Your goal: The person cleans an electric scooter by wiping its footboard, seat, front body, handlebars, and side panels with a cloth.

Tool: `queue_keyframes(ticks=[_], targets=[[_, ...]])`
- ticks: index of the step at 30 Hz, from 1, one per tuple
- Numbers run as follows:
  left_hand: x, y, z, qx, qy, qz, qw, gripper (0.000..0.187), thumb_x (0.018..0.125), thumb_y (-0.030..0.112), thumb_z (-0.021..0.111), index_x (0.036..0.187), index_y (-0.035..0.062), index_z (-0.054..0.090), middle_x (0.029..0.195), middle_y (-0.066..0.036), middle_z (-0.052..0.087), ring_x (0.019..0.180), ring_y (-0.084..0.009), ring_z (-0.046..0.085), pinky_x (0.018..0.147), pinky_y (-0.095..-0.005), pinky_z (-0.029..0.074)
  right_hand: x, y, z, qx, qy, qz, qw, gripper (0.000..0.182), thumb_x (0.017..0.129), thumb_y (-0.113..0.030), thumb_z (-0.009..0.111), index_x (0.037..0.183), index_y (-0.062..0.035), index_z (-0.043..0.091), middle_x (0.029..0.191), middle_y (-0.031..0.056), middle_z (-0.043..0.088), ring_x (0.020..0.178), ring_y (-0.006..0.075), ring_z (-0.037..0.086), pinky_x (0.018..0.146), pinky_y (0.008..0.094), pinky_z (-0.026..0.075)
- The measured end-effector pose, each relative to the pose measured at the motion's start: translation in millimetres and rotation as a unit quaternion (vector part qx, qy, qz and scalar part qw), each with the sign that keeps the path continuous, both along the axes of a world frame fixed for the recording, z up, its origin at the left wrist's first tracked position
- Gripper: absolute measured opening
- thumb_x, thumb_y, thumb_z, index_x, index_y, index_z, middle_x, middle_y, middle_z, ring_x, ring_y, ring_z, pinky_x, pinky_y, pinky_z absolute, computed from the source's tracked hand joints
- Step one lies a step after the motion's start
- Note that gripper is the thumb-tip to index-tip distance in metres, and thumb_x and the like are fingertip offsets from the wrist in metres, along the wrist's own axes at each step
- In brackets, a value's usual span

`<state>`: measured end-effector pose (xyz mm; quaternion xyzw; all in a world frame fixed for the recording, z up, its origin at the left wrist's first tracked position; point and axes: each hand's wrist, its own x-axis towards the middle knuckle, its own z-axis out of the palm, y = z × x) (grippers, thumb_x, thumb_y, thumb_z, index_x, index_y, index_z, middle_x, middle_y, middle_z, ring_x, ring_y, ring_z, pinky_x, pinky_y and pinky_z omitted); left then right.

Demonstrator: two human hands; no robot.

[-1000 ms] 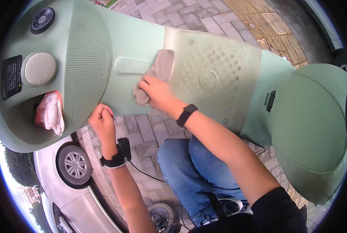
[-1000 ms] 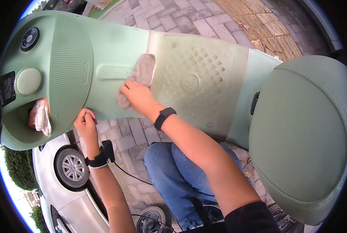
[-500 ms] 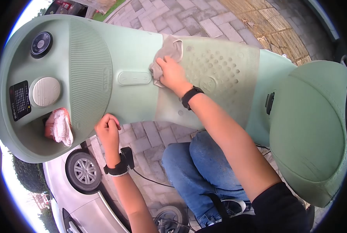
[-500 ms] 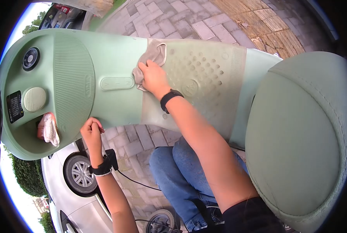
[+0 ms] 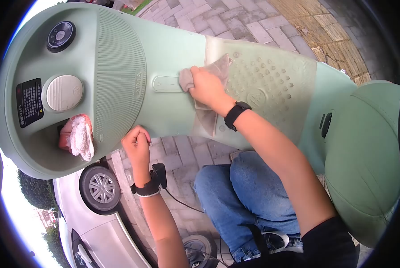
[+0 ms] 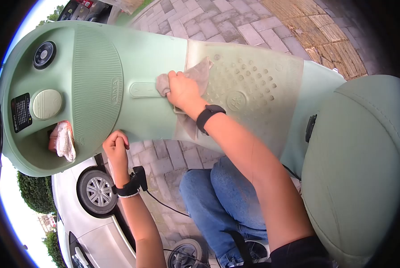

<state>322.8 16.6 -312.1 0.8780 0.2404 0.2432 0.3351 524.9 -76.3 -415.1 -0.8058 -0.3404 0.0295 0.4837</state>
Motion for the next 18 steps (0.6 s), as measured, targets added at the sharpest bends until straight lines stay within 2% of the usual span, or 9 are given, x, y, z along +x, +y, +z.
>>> queue_keyframes(ticks=[1, 3, 6, 11, 13, 14, 16, 17, 18], targets=[[1, 0, 1, -0.016, -0.03, -0.015, 0.999, 0.016, 0.069, -0.004, 0.039, 0.054, -0.0014, 0.046, 0.051, -0.002, 0.044, 0.046, -0.008, 0.039, 0.045, -0.0226, 0.027, -14, 1, 15, 0.043, 0.009, 0.0, 0.999, 0.035, 0.065, -0.008, 0.063, 0.096, -0.0021, 0.048, 0.095, 0.0127, 0.053, 0.078, 0.0353, 0.058, 0.067, 0.0448, 0.049], [-3, -3, 4, -0.046, -0.077, -0.018, 0.996, 0.017, 0.069, -0.005, 0.038, 0.055, -0.0015, 0.046, 0.053, -0.004, 0.045, 0.047, -0.0086, 0.039, 0.044, -0.0215, 0.027, -50, 6, 48, 0.292, -0.016, 0.086, 0.953, 0.033, 0.064, -0.001, 0.06, 0.095, -0.0019, 0.049, 0.092, 0.0142, 0.053, 0.079, 0.036, 0.058, 0.068, 0.0442, 0.048], [-23, -3, 6, -0.079, -0.23, 0.01, 0.97, 0.018, 0.073, -0.007, 0.037, 0.057, 0.0005, 0.043, 0.055, -0.007, 0.044, 0.046, -0.0086, 0.036, 0.044, -0.0196, 0.027, -71, 14, 44, 0.244, -0.091, 0.145, 0.954, 0.038, 0.061, 0.003, 0.062, 0.096, -0.0028, 0.049, 0.091, 0.0133, 0.052, 0.076, 0.0325, 0.058, 0.062, 0.0405, 0.049], [-58, 4, -1, -0.1, -0.24, 0.045, 0.965, 0.019, 0.077, -0.005, 0.037, 0.06, 0.0009, 0.045, 0.057, -0.006, 0.046, 0.047, -0.009, 0.038, 0.044, -0.0202, 0.028, -57, -12, -9, 0.124, -0.144, 0.17, 0.967, 0.037, 0.06, 0.004, 0.062, 0.094, -0.0036, 0.051, 0.095, 0.0117, 0.052, 0.073, 0.0308, 0.059, 0.06, 0.0376, 0.05], [-59, 6, -6, -0.112, -0.251, 0.203, 0.94, 0.02, 0.08, -0.004, 0.037, 0.063, 0.0019, 0.046, 0.058, -0.006, 0.047, 0.047, -0.0096, 0.041, 0.045, -0.02, 0.03, -56, -12, -2, 0.099, -0.152, 0.154, 0.971, 0.035, 0.06, 0.004, 0.062, 0.093, -0.0036, 0.051, 0.096, 0.0112, 0.053, 0.073, 0.0309, 0.06, 0.063, 0.0372, 0.051], [-57, 9, -6, -0.111, -0.257, 0.2, 0.939, 0.02, 0.08, -0.004, 0.037, 0.063, 0.0019, 0.046, 0.058, -0.006, 0.047, 0.047, -0.0096, 0.041, 0.045, -0.02, 0.03, -59, -8, 23, 0.17, -0.154, 0.146, 0.962, 0.034, 0.061, 0.003, 0.062, 0.093, -0.0034, 0.052, 0.095, 0.0111, 0.054, 0.072, 0.0307, 0.06, 0.063, 0.037, 0.051], [-56, 18, -7, -0.127, -0.291, 0.302, 0.899, 0.013, 0.085, 0.008, 0.038, 0.092, 0.001, 0.046, 0.085, -0.009, 0.05, 0.072, -0.0139, 0.048, 0.062, -0.0245, 0.038, -61, 1, 51, 0.241, -0.154, 0.136, 0.949, 0.033, 0.061, 0.003, 0.061, 0.092, -0.0031, 0.053, 0.094, 0.011, 0.055, 0.072, 0.0305, 0.06, 0.063, 0.0368, 0.051], [-60, 22, -8, -0.135, -0.303, 0.356, 0.874, 0.025, 0.087, 0.015, 0.039, 0.107, 0.0005, 0.047, 0.098, -0.01, 0.052, 0.084, -0.016, 0.052, 0.07, -0.0267, 0.042, -61, 4, 57, 0.259, -0.153, 0.166, 0.939, 0.031, 0.061, 0.003, 0.06, 0.091, -0.0029, 0.054, 0.092, 0.0106, 0.055, 0.073, 0.0303, 0.06, 0.063, 0.037, 0.051], [-66, 32, -6, -0.182, -0.297, 0.32, 0.881, 0.044, 0.09, 0.028, 0.036, 0.127, 0.0033, 0.035, 0.122, -0.011, 0.044, 0.111, -0.0196, 0.044, 0.089, -0.0338, 0.038, -64, 6, 56, 0.276, -0.148, 0.197, 0.929, 0.029, 0.062, 0.003, 0.06, 0.09, -0.0026, 0.055, 0.09, 0.0102, 0.056, 0.075, 0.0301, 0.06, 0.064, 0.0372, 0.051]])
